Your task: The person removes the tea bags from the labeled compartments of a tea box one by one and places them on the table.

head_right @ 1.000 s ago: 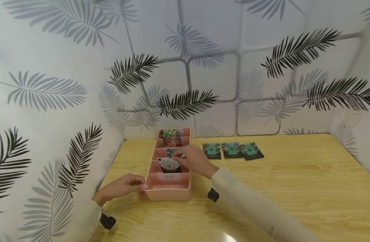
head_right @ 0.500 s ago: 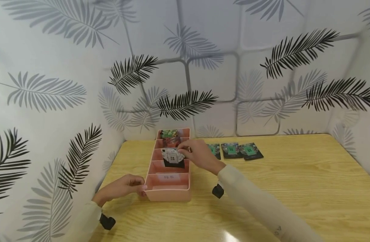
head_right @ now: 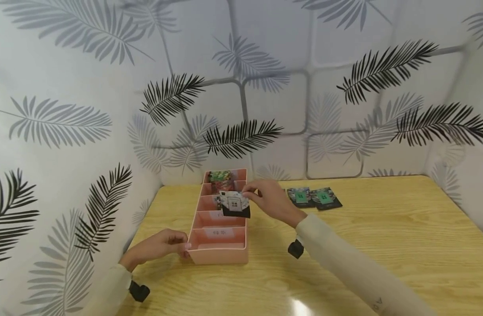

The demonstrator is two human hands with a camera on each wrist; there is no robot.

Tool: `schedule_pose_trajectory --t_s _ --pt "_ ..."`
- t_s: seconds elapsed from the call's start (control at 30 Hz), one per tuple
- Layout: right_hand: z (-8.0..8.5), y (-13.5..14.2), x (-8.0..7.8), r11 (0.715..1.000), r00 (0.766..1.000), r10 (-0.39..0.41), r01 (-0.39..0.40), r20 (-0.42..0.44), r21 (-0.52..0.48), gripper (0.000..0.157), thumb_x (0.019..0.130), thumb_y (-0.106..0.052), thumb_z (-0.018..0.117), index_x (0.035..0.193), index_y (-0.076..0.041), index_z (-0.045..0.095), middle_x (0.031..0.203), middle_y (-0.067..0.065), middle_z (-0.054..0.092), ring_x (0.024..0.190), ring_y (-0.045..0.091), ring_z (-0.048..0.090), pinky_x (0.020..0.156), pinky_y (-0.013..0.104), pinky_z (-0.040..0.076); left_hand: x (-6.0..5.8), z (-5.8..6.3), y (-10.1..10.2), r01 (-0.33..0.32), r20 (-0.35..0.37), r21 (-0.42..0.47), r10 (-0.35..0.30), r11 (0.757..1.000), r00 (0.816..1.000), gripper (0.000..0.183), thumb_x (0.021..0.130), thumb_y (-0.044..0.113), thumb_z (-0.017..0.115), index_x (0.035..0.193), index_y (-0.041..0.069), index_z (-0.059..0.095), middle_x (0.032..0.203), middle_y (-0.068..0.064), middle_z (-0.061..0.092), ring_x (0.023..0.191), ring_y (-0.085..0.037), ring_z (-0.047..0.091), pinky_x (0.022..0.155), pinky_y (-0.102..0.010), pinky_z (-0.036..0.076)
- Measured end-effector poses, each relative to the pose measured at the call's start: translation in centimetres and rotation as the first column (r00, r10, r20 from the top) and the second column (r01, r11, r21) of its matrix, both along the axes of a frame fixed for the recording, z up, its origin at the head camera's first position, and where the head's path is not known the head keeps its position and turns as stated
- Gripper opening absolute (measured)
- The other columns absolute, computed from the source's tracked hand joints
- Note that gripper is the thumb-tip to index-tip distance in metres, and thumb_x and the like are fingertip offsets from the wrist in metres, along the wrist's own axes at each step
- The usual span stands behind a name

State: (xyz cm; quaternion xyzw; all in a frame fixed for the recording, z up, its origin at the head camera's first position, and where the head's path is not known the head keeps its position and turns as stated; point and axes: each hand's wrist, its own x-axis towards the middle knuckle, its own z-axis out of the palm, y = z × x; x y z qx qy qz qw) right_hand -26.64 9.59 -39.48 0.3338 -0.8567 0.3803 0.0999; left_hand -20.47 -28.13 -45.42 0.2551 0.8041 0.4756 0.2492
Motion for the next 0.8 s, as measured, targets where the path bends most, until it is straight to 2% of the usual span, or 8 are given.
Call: schedule_pose_trajectory --t_s 0.3,0.47,0.67,0.8 --pt "0.4 2.0 0.1 0.999 0.997 -0.048 0.049 -0.054 0.015 0.012 0.1 -0.019 0.07 0.109 -0.016 0.078 0.085 -0.007 0.07 0.054 0.009 0.045 0.053 0.03 0.041 0.0 0.2 0.0 0.003 0.015 0.01 -0.003 1.0 1.0 0.027 0.107 0.025 0.059 0.098 0.002 0.07 0.1 -0.014 0.073 0.097 -0.049 0.067 0.088 -0.06 0.056" --pt "0.3 3.5 0.2 0.998 0.997 -0.06 0.061 -0.051 0.015 0.011 0.101 -0.018 0.068 0.108 -0.016 0.077 0.083 -0.008 0.068 0.054 0.011 0.044 0.054 0.031 0.04 0.0 0.3 0.1 0.005 0.013 0.001 -0.005 1.0 1.0 0.029 0.107 0.026 0.059 0.097 0.001 0.07 0.1 -0.017 0.073 0.096 -0.05 0.066 0.088 -0.06 0.055" --pt "-0.5 5.4 0.0 0.996 0.995 -0.085 0.085 -0.06 0.011 0.01 0.101 -0.016 0.068 0.106 -0.016 0.076 0.085 -0.004 0.07 0.052 0.009 0.047 0.056 0.03 0.044 0.0 0.3 0.1 0.008 0.019 -0.01 -0.008 1.0 1.0 0.029 0.107 0.027 0.06 0.098 0.001 0.07 0.101 -0.017 0.073 0.096 -0.049 0.066 0.088 -0.059 0.055" --pt "-1.0 6.7 -0.1 0.993 0.991 -0.112 0.114 -0.075 0.026 0.009 0.101 -0.016 0.068 0.105 -0.016 0.076 0.083 -0.004 0.069 0.051 0.009 0.045 0.055 0.03 0.043 0.0 0.2 0.1 0.014 0.013 -0.014 -0.014 1.0 1.0 0.029 0.107 0.026 0.059 0.099 0.001 0.07 0.1 -0.016 0.073 0.096 -0.047 0.067 0.088 -0.058 0.056"
